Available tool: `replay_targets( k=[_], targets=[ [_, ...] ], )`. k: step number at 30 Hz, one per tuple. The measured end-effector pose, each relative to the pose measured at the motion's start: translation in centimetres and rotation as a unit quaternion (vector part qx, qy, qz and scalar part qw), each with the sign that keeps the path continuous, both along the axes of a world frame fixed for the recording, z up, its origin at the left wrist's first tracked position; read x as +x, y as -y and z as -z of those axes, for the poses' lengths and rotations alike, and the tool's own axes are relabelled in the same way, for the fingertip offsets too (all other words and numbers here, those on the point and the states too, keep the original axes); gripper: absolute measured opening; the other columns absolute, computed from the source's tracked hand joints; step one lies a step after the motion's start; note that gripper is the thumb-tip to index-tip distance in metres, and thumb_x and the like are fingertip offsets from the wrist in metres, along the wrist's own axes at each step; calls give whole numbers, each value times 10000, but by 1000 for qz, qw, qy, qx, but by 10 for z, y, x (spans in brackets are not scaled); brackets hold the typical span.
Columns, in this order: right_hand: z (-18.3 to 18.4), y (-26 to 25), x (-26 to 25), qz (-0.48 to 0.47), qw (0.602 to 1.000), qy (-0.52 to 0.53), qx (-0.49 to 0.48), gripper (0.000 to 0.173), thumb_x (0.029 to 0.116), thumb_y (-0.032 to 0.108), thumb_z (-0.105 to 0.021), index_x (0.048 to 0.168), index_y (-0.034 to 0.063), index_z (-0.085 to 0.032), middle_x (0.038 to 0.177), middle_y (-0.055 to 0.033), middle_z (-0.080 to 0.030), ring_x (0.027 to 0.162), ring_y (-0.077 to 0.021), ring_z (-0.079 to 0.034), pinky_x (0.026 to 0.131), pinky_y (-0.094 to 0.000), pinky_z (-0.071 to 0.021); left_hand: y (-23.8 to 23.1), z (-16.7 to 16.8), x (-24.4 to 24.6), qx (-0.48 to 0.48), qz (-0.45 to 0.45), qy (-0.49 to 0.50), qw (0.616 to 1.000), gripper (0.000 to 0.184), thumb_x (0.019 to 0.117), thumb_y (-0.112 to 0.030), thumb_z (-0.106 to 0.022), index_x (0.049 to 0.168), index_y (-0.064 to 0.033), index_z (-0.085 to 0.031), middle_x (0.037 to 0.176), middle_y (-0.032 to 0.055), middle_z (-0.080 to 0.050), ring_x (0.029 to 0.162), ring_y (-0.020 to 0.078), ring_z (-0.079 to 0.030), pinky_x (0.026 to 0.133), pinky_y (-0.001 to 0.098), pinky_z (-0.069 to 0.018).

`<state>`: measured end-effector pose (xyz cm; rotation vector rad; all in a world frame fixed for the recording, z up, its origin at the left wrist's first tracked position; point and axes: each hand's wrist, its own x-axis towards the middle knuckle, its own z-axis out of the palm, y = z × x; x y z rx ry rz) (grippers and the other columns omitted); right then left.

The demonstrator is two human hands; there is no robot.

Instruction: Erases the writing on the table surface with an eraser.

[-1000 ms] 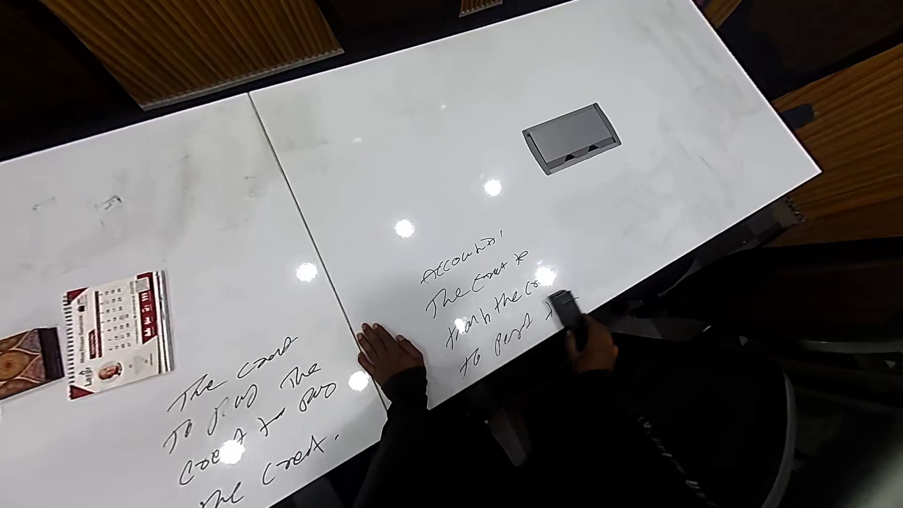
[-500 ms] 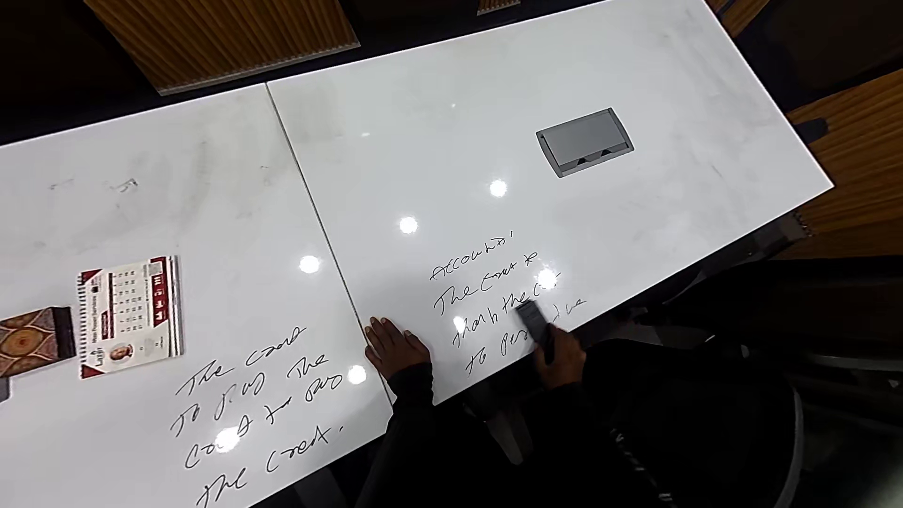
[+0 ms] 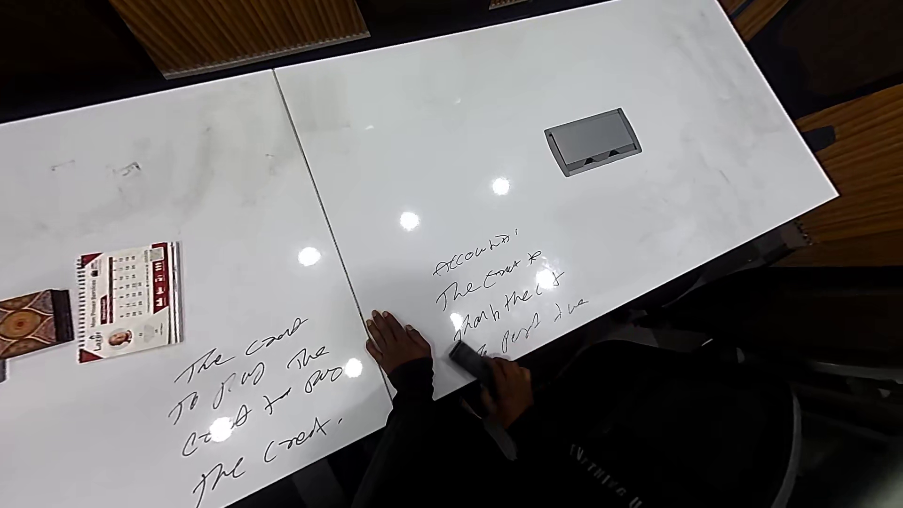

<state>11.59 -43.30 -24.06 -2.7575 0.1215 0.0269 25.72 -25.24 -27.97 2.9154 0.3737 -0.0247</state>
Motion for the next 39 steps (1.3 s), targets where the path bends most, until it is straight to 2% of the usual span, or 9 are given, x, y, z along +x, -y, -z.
replay_targets(
  k=[5, 10, 15, 20, 23, 28, 32, 36, 39],
  targets=[
    [-15, 84, 4, 99, 993, -12, -61, 517, 839, 309, -733, 1285, 51, -694, 1190, -186, -722, 1078, -401, -698, 810, -632, -548, -1, -2, 1, -6, -2, -6, 1000, 625, 1037, -325, -326, 1556, 15, -403, 1663, 215, -319, 1555, 377, -284, 1229, 599, -210],
    [-31, 177, 13, 312, 945, -81, -65, 609, 907, 263, -727, 1429, -8, -570, 1356, -291, -615, 1254, -495, -586, 954, -739, -436, 0, -4, 2, -4, -3, -7, 1000, 618, 1038, -317, -324, 1554, 13, -408, 1665, 209, -318, 1555, 382, -282, 1228, 599, -210],
    [-24, 226, 28, 388, 912, -111, -75, 645, 924, 281, -734, 1473, 17, -523, 1417, -286, -567, 1317, -475, -541, 1012, -707, -417, 1, -6, 2, -6, -3, -9, 1000, 616, 1041, -314, -331, 1561, 10, -396, 1671, 206, -306, 1560, 380, -270, 1233, 599, -202],
    [-11, 194, 36, 352, 929, -92, -74, 654, 904, 279, -734, 1476, 35, -530, 1392, -295, -574, 1283, -496, -550, 983, -717, -428, 1, -4, 1, 0, -1, -5, 1000, 611, 1044, -307, -323, 1562, 9, -394, 1672, 207, -303, 1557, 377, -276, 1236, 591, -197],
    [0, 150, 31, 298, 951, -47, -71, 631, 865, 286, -723, 1426, 37, -582, 1313, -275, -627, 1192, -488, -604, 899, -707, -469, 1, -5, 2, 1, -4, -15, 1000, 612, 1045, -307, -323, 1566, 8, -387, 1675, 201, -300, 1563, 372, -264, 1238, 586, -196],
    [5, 50, 19, 150, 988, -9, -38, 578, 816, 347, -722, 1299, 30, -686, 1217, -211, -704, 1095, -424, -680, 818, -640, -538, 0, -2, 2, 7, -2, -2, 1000, 614, 1045, -315, -311, 1556, 11, -407, 1664, 203, -323, 1556, 375, -283, 1233, 591, -209],
    [-3, -12, 3, 12, 999, -42, 12, 545, 834, 387, -732, 1295, 100, -695, 1180, -142, -725, 1051, -342, -704, 828, -579, -552, 1, -2, 1, 2, 0, -4, 1000, 622, 1045, -325, -301, 1563, 5, -396, 1672, 205, -306, 1561, 376, -269, 1231, 596, -207],
    [-4, -24, -4, -66, 996, -59, 15, 568, 828, 399, -728, 1330, 137, -675, 1186, -116, -714, 1063, -310, -690, 838, -544, -540, 0, -6, 2, -15, 1, -11, 1000, 621, 1044, -316, -315, 1563, 17, -388, 1670, 220, -300, 1562, 395, -254, 1232, 614, -191],
    [-4, -2, 1, -44, 998, -40, -1, 538, 805, 366, -723, 1291, 137, -692, 1175, -116, -717, 1066, -317, -691, 834, -560, -538, 1, -6, 2, -11, 0, -12, 1000, 624, 1042, -318, -324, 1563, 20, -384, 1672, 219, -295, 1563, 392, -253, 1229, 611, -198]
  ],
)
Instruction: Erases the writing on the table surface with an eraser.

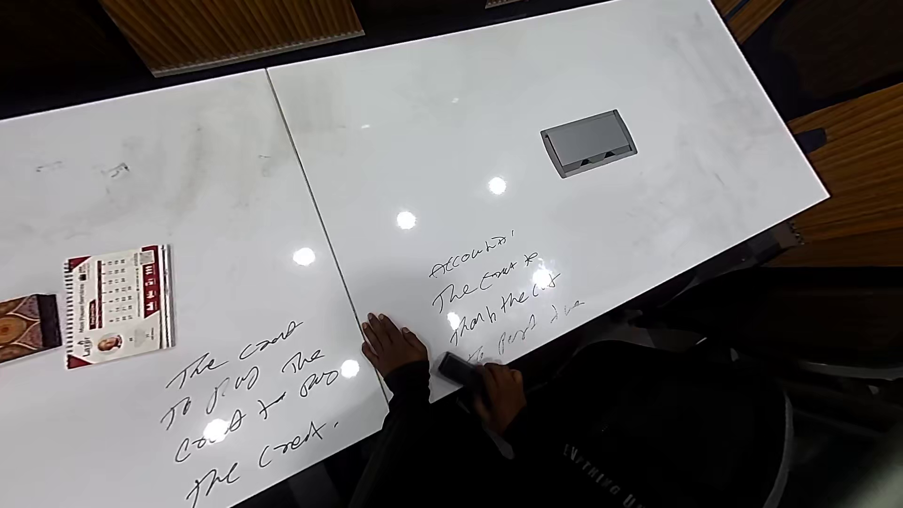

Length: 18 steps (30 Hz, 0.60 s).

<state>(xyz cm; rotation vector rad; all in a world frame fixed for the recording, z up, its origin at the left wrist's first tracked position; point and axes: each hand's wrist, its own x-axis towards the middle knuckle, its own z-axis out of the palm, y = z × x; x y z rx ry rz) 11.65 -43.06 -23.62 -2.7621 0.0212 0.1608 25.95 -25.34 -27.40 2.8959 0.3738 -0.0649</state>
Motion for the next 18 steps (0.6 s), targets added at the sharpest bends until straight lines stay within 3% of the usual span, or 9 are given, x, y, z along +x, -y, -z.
replay_targets(
  k=[4, 8, 12, 15, 18],
  targets=[
    [-6, 62, 13, 107, 992, 47, -48, 494, 808, 344, -726, 1219, 70, -723, 1141, -157, -735, 1032, -360, -713, 783, -595, -553, 0, -2, 1, 3, -3, -3, 1000, 627, 1041, -321, -323, 1563, 22, -383, 1673, 208, -298, 1562, 389, -259, 1234, 600, -196],
    [-27, 142, 28, 272, 960, -34, -65, 587, 855, 298, -760, 1350, 6, -639, 1285, -278, -656, 1191, -471, -630, 926, -713, -469, 1, -4, 1, 1, -5, -5, 1000, 617, 1040, -304, -331, 1562, 22, -387, 1674, 210, -297, 1561, 386, -264, 1234, 599, -194],
    [-26, 202, 33, 420, 901, -70, -79, 630, 905, 309, -741, 1435, 22, -559, 1394, -266, -590, 1292, -457, -563, 1003, -732, -393, 1, -2, 0, 10, -5, 2, 1000, 623, 1040, -319, -325, 1563, 14, -390, 1671, 207, -304, 1559, 381, -270, 1231, 596, -202],
    [-14, 213, 30, 457, 884, -63, -80, 655, 903, 327, -737, 1454, 39, -534, 1421, -252, -570, 1320, -445, -542, 1009, -725, -393, -1, 2, 0, 12, -2, 3, 1000, 618, 1037, -308, -322, 1561, 12, -395, 1671, 206, -306, 1558, 380, -272, 1230, 594, -207],
    [-9, 188, 31, 452, 887, -55, -75, 657, 902, 313, -735, 1456, 26, -528, 1419, -268, -562, 1311, -455, -541, 1004, -720, -399, 0, 0, 0, 12, -2, -2, 1000, 619, 1039, -311, -314, 1562, 11, -395, 1672, 203, -304, 1561, 374, -270, 1231, 594, -200]
  ],
)
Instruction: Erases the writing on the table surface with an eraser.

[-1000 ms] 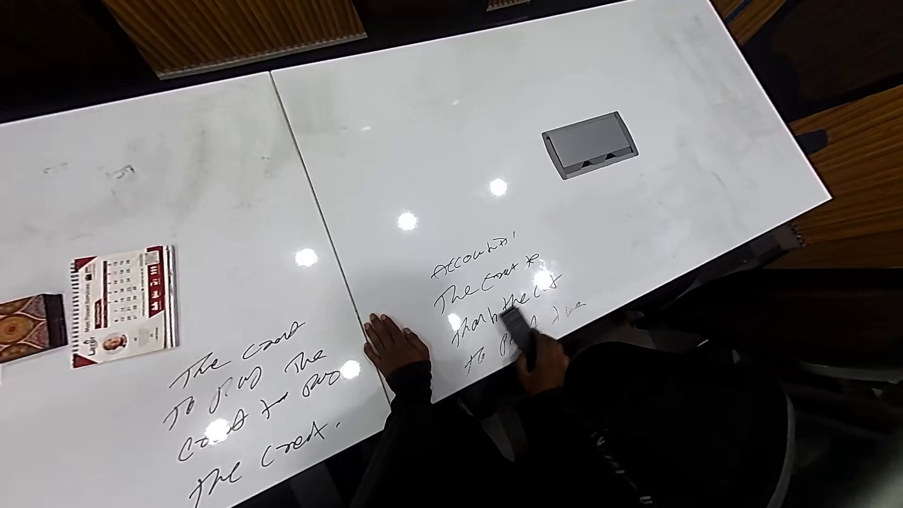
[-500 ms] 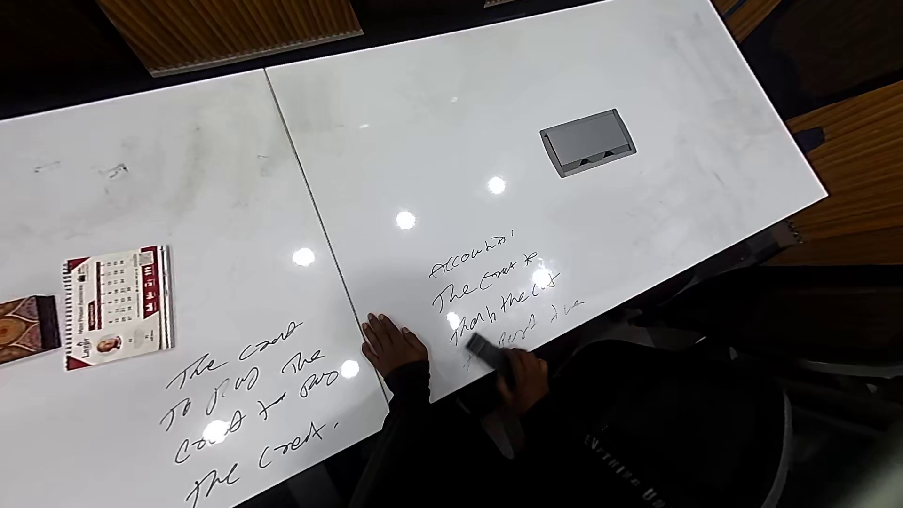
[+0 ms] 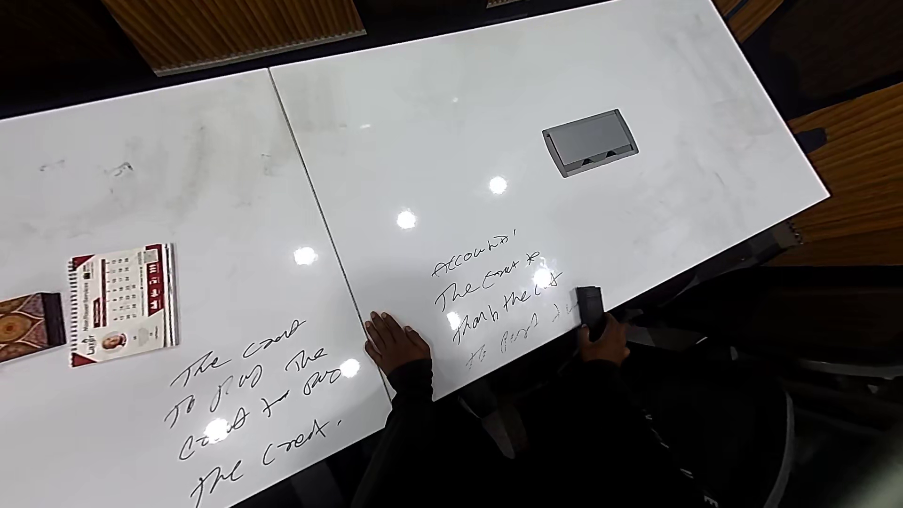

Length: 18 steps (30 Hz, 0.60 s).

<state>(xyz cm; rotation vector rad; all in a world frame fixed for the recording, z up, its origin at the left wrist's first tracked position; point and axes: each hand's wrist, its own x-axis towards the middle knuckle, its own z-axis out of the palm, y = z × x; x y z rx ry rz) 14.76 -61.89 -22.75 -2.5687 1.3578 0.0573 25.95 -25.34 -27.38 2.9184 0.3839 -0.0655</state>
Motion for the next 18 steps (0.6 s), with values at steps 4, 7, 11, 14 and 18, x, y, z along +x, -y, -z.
replay_targets(
  k=[4, 7, 11, 14, 18],
  targets=[
    [15, -60, -9, -105, 993, 61, -5, 622, 843, 306, -740, 1369, 1, -607, 1288, -277, -635, 1189, -472, -612, 897, -709, -460, 0, -1, 0, -3, -1, -10, 1000, 617, 1045, -306, -316, 1569, 14, -377, 1677, 196, -298, 1567, 363, -258, 1237, 587, -193],
    [15, -120, -18, -246, 966, 81, 18, 576, 821, 372, -738, 1275, 20, -687, 1201, -213, -706, 1113, -422, -673, 849, -653, -527, -1, -1, 1, -4, 2, -16, 1000, 614, 1047, -309, -326, 1567, 13, -382, 1677, 199, -297, 1567, 371, -255, 1236, 598, -193],
    [21, -192, -40, -410, 904, 97, 69, 516, 813, 396, -739, 1260, 138, -716, 1144, -122, -730, 1038, -319, -702, 834, -573, -547, -1, 1, -1, 0, 3, -5, 1000, 615, 1041, -311, -322, 1563, 8, -391, 1676, 204, -296, 1564, 376, -256, 1233, 594, -199],
    [18, -220, -48, -456, 881, 88, 92, 546, 778, 402, -760, 1265, 160, -708, 1144, -95, -723, 1044, -283, -692, 843, -526, -539, -1, 3, -1, 2, 0, -8, 1000, 622, 1037, -320, -320, 1565, 1, -394, 1676, 196, -301, 1566, 369, -255, 1233, 589, -195],
    [22, -205, -47, -450, 886, 102, 56, 527, 763, 407, -734, 1240, 182, -720, 1125, -75, -724, 1030, -267, -691, 826, -519, -534, -2, 7, -1, -2, -1, 4, 1000, 628, 1036, -321, -316, 1565, 9, -386, 1673, 200, -304, 1563, 375, -260, 1230, 593, -201]
  ],
)
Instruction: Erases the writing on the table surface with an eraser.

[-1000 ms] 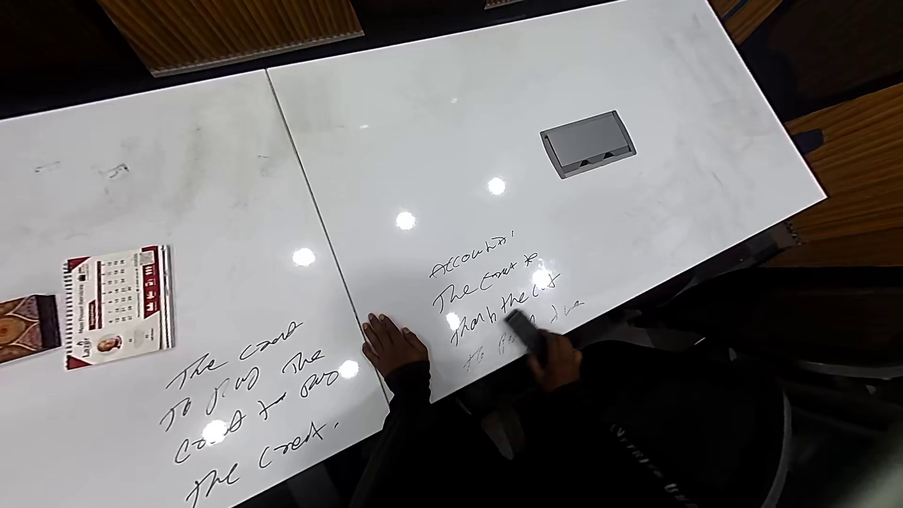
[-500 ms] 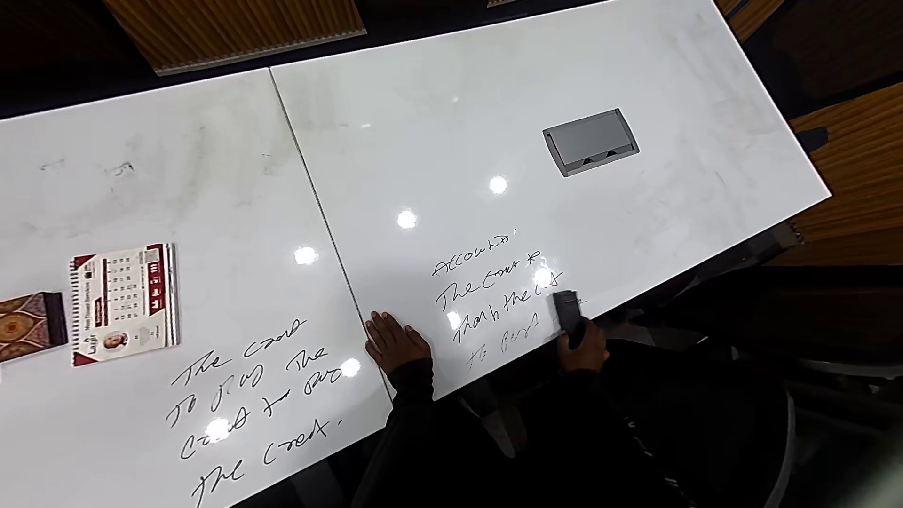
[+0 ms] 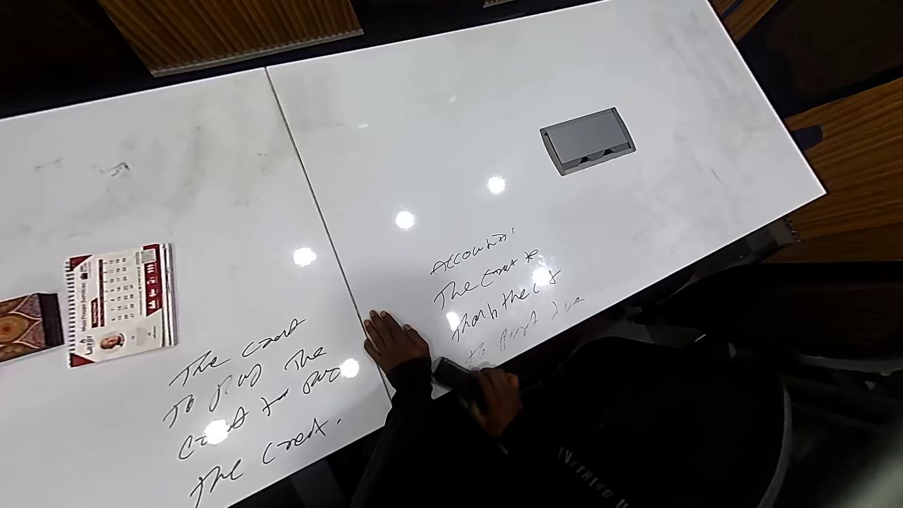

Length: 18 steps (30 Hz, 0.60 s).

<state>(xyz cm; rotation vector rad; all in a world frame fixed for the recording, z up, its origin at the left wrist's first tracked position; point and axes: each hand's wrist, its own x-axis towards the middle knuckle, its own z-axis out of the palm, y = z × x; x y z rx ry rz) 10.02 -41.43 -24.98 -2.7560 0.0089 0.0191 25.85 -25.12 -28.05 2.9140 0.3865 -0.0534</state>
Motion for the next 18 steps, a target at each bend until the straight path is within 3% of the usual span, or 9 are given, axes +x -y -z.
replay_targets(
  k=[4, 7, 10, 13, 16, 18],
  targets=[
    [-10, 63, 13, 78, 996, 19, -48, 482, 795, 377, -715, 1203, 123, -738, 1119, -116, -740, 1025, -319, -710, 828, -585, -536, 1, -6, 1, 2, 0, -10, 1000, 624, 1040, -314, -314, 1578, -4, -365, 1683, 191, -284, 1567, 364, -253, 1233, 589, -197],
    [-29, 125, 29, 194, 978, -6, -74, 514, 818, 323, -737, 1232, 20, -712, 1151, -216, -727, 1045, -417, -706, 838, -665, -529, 0, -4, 0, 3, -1, -11, 1000, 630, 1036, -319, -320, 1579, -4, -364, 1683, 190, -285, 1566, 360, -255, 1232, 586, -195],
    [-44, 182, 41, 371, 923, -87, -51, 587, 898, 294, -742, 1391, 7, -602, 1331, -279, -631, 1222, -477, -610, 973, -731, -432, 0, 1, 0, 1, -4, 2, 1000, 631, 1032, -316, -316, 1578, -5, -368, 1682, 189, -290, 1565, 364, -261, 1227, 591, -201],
    [-40, 230, 44, 486, 864, -128, -34, 632, 939, 307, -723, 1475, 40, -522, 1451, -267, -549, 1352, -460, -515, 1048, -737, -362, 1, 1, 0, -1, -7, 8, 1000, 626, 1030, -314, -324, 1572, -4, -382, 1676, 192, -303, 1562, 367, -267, 1227, 589, -204],
    [-37, 241, 47, 505, 852, -134, -37, 639, 943, 313, -727, 1485, 49, -515, 1446, -264, -546, 1351, -448, -515, 1045, -723, -375, 1, 1, 0, -2, -2, 10, 1000, 624, 1034, -315, -315, 1568, -1, -388, 1674, 199, -302, 1559, 377, -270, 1225, 597, -203],
    [-34, 227, 48, 472, 872, -126, -38, 650, 934, 310, -737, 1480, 33, -519, 1430, -279, -553, 1332, -461, -527, 1035, -724, -383, 1, 0, -1, -5, -1, 9, 1000, 622, 1038, -314, -315, 1572, -2, -381, 1677, 203, -293, 1561, 376, -265, 1226, 601, -202]
  ],
)
